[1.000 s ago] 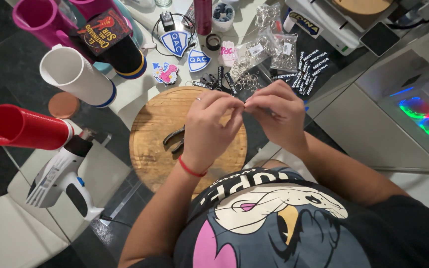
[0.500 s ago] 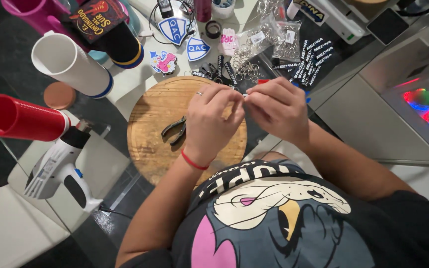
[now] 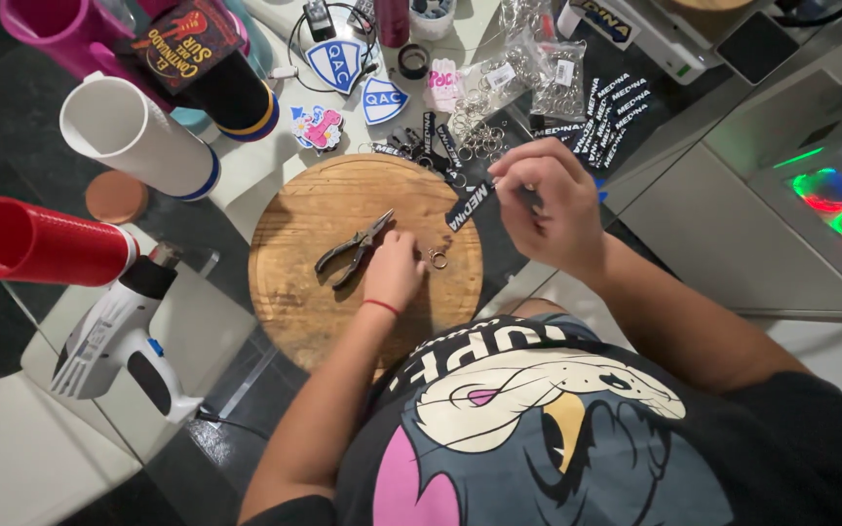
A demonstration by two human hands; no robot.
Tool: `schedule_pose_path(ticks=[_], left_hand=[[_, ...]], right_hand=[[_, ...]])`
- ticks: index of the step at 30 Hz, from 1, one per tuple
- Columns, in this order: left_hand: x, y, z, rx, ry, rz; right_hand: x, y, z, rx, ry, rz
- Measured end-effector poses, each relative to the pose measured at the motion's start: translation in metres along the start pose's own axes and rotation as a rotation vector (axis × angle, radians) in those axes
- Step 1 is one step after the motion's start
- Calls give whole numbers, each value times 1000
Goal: The person assembles keychains by attaching black MEDINA tags to metal split rings using pliers. They repeatedly pick up a tag and a ring, open the ring with pliers, thread the tag through, and close the ring, placing finished keychains on the table.
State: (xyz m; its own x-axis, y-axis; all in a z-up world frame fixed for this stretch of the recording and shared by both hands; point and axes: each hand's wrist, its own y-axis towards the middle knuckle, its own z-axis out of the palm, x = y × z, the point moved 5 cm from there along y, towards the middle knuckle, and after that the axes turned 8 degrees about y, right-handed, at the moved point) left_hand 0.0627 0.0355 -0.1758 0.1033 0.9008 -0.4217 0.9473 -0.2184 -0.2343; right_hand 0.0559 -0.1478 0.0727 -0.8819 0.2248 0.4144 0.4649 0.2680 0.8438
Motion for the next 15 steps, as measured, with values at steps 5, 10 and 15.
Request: schedule_pose_path(ticks=[5, 10, 15], left_hand=[[12, 11, 20, 19, -21, -25], [25, 27, 36, 101, -26, -77], [28, 39, 35, 122, 27, -89]], right_hand=[[-2, 1, -6, 2, -19, 0], [6, 11, -8, 22, -37, 7], [7, 12, -8, 13, -35, -1]])
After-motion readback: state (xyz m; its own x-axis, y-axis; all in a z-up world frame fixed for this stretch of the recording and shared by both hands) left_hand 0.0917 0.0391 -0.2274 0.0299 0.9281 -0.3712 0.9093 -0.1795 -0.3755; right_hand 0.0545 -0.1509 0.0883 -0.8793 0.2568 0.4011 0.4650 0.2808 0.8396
